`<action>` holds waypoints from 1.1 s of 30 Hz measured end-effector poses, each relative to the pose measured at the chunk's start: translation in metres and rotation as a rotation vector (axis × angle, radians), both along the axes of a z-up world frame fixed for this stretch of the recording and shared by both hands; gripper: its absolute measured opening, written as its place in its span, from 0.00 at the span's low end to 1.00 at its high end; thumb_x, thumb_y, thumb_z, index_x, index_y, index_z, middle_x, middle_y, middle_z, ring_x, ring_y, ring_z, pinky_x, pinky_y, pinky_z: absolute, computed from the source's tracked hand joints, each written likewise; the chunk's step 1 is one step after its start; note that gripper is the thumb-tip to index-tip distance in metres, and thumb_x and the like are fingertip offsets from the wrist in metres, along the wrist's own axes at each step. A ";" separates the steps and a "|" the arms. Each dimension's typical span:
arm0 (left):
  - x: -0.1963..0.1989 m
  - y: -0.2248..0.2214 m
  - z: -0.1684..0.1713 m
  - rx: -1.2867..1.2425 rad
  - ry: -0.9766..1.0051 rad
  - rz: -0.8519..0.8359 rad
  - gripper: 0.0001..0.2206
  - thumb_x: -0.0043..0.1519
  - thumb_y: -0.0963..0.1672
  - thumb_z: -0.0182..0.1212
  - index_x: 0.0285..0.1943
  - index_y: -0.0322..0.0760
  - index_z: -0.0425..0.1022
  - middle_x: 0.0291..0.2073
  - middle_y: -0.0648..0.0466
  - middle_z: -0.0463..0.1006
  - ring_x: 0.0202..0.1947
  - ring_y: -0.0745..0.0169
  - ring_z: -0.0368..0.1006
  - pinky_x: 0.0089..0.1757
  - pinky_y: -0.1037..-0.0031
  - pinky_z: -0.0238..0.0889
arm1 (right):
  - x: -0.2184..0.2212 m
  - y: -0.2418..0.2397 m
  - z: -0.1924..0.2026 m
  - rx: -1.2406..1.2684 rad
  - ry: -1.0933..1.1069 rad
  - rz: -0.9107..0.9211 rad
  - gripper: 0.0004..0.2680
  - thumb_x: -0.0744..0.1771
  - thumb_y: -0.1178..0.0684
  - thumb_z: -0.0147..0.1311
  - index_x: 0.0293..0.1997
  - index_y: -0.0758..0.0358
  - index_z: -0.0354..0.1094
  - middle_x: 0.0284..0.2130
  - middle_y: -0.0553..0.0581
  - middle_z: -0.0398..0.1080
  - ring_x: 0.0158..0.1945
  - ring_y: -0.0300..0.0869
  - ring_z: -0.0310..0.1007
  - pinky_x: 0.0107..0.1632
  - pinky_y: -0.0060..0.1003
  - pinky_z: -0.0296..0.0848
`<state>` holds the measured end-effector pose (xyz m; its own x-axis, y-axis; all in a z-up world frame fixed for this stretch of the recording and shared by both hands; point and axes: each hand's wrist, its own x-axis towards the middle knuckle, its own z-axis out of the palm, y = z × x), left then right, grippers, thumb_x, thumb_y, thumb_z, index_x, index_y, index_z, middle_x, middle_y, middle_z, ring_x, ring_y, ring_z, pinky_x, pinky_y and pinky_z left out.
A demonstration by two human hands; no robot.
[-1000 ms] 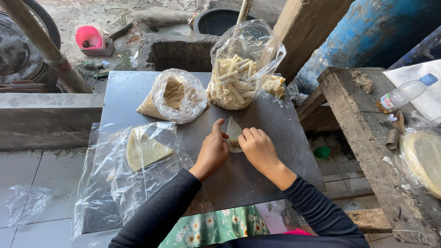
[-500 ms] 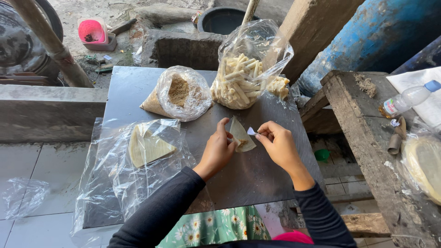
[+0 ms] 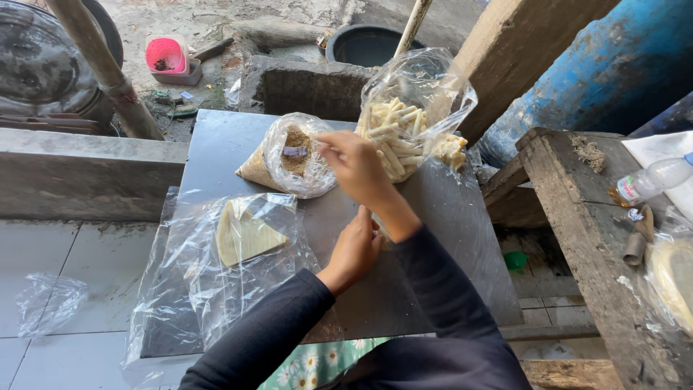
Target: The person prepares snacks by hand, placing a small amount of filling and a stick onto triangular wrappers and folding them into cones before stacking the finished items on a metal table.
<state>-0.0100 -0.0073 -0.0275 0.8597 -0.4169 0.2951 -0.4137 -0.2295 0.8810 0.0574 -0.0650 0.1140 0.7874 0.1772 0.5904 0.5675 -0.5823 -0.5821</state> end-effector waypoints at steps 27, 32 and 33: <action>-0.007 -0.004 0.021 0.109 -0.018 0.056 0.34 0.57 0.39 0.65 0.73 0.34 0.54 0.40 0.43 0.79 0.40 0.41 0.78 0.41 0.58 0.70 | -0.150 -0.092 -0.102 -0.318 0.308 -0.783 0.05 0.65 0.53 0.61 0.38 0.62 0.72 0.38 0.58 0.73 0.45 0.52 0.73 0.46 0.49 0.67; -0.008 -0.001 0.024 0.066 -0.034 0.035 0.33 0.57 0.38 0.63 0.73 0.34 0.54 0.40 0.43 0.79 0.40 0.40 0.77 0.42 0.59 0.70 | -0.149 -0.081 -0.095 0.026 0.270 -0.579 0.05 0.65 0.59 0.58 0.42 0.66 0.68 0.37 0.59 0.74 0.40 0.50 0.78 0.43 0.43 0.74; -0.008 -0.001 0.024 0.060 -0.039 0.030 0.33 0.57 0.38 0.63 0.73 0.34 0.54 0.40 0.43 0.79 0.41 0.40 0.77 0.42 0.59 0.70 | -0.150 -0.080 -0.095 0.072 0.249 -0.524 0.06 0.64 0.61 0.57 0.43 0.67 0.68 0.37 0.60 0.74 0.41 0.50 0.79 0.43 0.42 0.76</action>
<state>-0.0183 -0.0080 -0.0040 0.8606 -0.4091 0.3034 -0.4392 -0.2946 0.8487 -0.0927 -0.1445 0.0189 0.8757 -0.3075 0.3723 0.0550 -0.7024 -0.7096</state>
